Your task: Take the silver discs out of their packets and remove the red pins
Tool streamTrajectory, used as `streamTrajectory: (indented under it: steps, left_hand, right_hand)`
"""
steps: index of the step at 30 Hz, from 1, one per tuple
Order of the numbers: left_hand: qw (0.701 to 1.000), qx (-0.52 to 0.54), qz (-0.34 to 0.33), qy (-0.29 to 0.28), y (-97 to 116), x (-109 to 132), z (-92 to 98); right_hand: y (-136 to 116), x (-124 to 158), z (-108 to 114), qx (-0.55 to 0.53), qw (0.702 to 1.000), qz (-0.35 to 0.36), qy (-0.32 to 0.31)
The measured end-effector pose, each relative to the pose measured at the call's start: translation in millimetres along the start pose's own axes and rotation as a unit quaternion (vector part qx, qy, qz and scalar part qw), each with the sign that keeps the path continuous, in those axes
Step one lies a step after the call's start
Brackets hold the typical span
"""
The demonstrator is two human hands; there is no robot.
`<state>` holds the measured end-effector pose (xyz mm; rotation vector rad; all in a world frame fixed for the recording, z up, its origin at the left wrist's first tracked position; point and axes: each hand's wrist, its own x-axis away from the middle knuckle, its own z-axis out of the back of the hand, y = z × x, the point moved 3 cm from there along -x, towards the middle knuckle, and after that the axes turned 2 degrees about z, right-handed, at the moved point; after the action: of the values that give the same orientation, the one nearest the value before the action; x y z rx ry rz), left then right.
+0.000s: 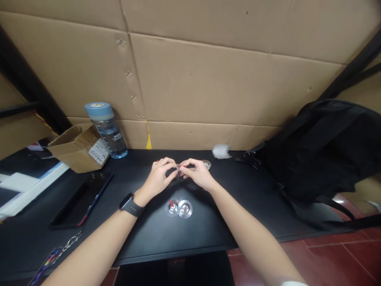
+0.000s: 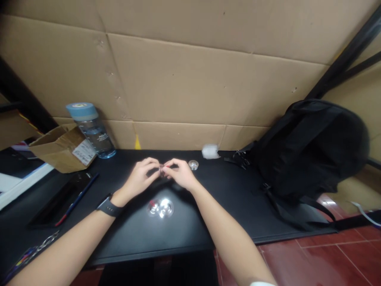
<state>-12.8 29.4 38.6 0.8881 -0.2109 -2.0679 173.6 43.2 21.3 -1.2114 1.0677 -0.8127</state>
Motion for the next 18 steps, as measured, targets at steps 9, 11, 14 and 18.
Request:
streamTrajectory:
  steps: [9, 11, 14, 18]
  left_hand:
    - [1.000, -0.015, 0.007, 0.001, 4.7, 0.1, 2.4]
    - [0.999, -0.037, 0.016, 0.005, 0.6, -1.3, 6.0]
    - [0.995, -0.082, 0.037, 0.032, -16.3, -3.0, 19.0]
    - [0.983, -0.156, 0.074, 0.063, -53.0, -1.3, 40.9]
  right_hand:
    - [1.6, 0.5, -8.1, 0.013, 0.999, 0.021, -0.026]
    - [-1.1, -1.1, -2.2, 0.065, 0.997, 0.040, -0.012]
    - [-10.2, -4.3, 22.9, 0.212, 0.972, 0.084, 0.058]
    - [-16.3, -7.5, 72.8, 0.410, 0.902, 0.080, 0.109]
